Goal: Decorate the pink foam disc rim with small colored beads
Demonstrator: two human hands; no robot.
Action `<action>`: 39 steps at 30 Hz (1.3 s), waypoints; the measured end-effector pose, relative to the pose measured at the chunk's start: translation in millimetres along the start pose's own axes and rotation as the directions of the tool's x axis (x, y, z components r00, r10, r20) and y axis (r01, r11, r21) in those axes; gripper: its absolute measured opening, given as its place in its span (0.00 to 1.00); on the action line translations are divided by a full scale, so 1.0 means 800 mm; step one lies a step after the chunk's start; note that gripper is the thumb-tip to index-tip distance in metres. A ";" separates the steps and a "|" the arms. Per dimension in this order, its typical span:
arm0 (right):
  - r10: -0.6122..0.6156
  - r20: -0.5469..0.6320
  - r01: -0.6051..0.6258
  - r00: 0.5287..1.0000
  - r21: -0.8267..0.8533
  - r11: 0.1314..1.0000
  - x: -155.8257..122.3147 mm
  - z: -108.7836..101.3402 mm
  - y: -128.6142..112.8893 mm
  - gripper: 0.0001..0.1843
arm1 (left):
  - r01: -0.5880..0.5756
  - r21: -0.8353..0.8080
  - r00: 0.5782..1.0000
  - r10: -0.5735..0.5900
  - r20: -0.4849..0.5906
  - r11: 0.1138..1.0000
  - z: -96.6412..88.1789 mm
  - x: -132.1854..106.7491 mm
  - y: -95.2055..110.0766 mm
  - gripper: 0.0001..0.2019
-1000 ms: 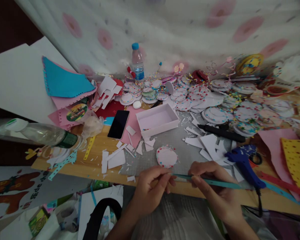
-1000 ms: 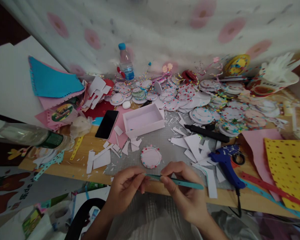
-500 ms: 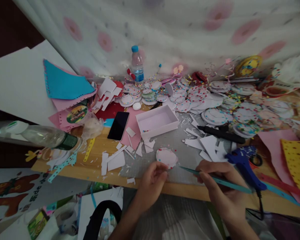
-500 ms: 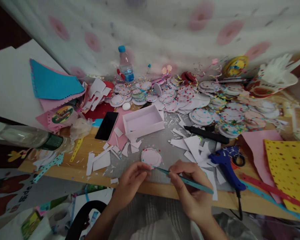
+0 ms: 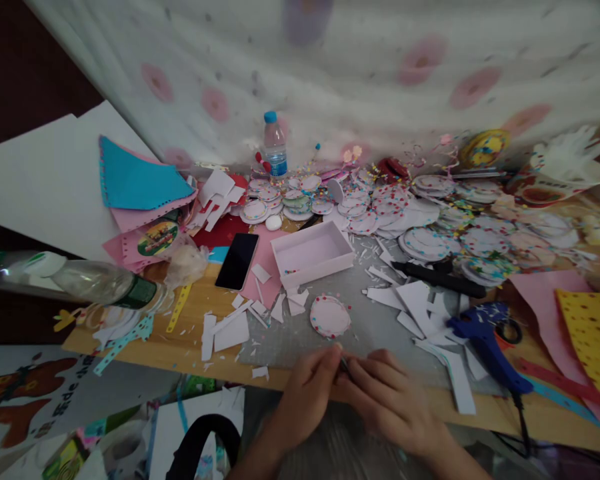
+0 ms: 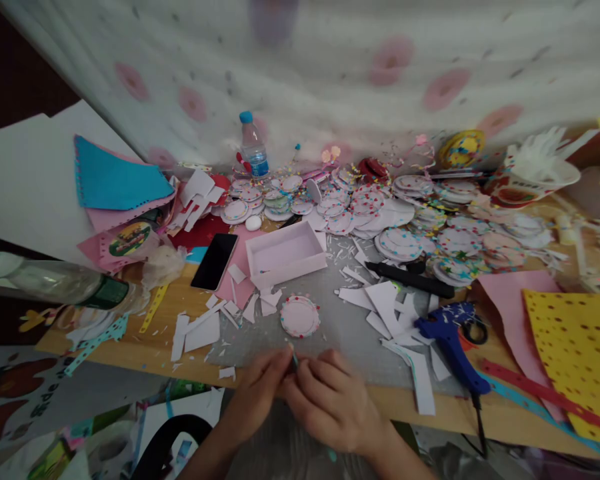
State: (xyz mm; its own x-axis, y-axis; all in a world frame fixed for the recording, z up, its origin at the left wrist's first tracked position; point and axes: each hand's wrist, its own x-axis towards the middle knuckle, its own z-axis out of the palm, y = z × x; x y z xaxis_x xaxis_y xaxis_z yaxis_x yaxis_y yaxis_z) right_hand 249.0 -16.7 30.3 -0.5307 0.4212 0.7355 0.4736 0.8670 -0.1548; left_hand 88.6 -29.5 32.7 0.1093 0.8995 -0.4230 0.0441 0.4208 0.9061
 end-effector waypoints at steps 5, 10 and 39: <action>-0.031 0.014 0.032 0.999 -0.068 0.997 0.009 0.006 -0.007 0.13 | 0.024 -0.061 0.999 -0.026 -0.025 0.998 0.005 0.003 0.005 0.25; -0.009 -0.014 0.008 1.000 -0.091 0.996 0.008 0.005 -0.008 0.13 | 0.013 -0.011 0.996 -0.012 0.089 1.000 0.000 0.004 0.012 0.22; 0.955 -0.187 -0.701 0.232 -0.712 0.031 -0.148 -0.087 0.083 0.39 | -0.050 0.037 0.999 0.049 0.008 0.998 -0.019 0.002 -0.025 0.25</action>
State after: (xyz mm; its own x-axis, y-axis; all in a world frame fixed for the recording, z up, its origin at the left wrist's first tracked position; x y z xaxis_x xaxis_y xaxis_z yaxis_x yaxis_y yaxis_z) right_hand 392.2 -27.5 -21.1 0.4602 0.8757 0.1461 0.8875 -0.4579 -0.0510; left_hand 72.8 -34.2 13.9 0.1192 0.9182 -0.3777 0.0756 0.3709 0.9256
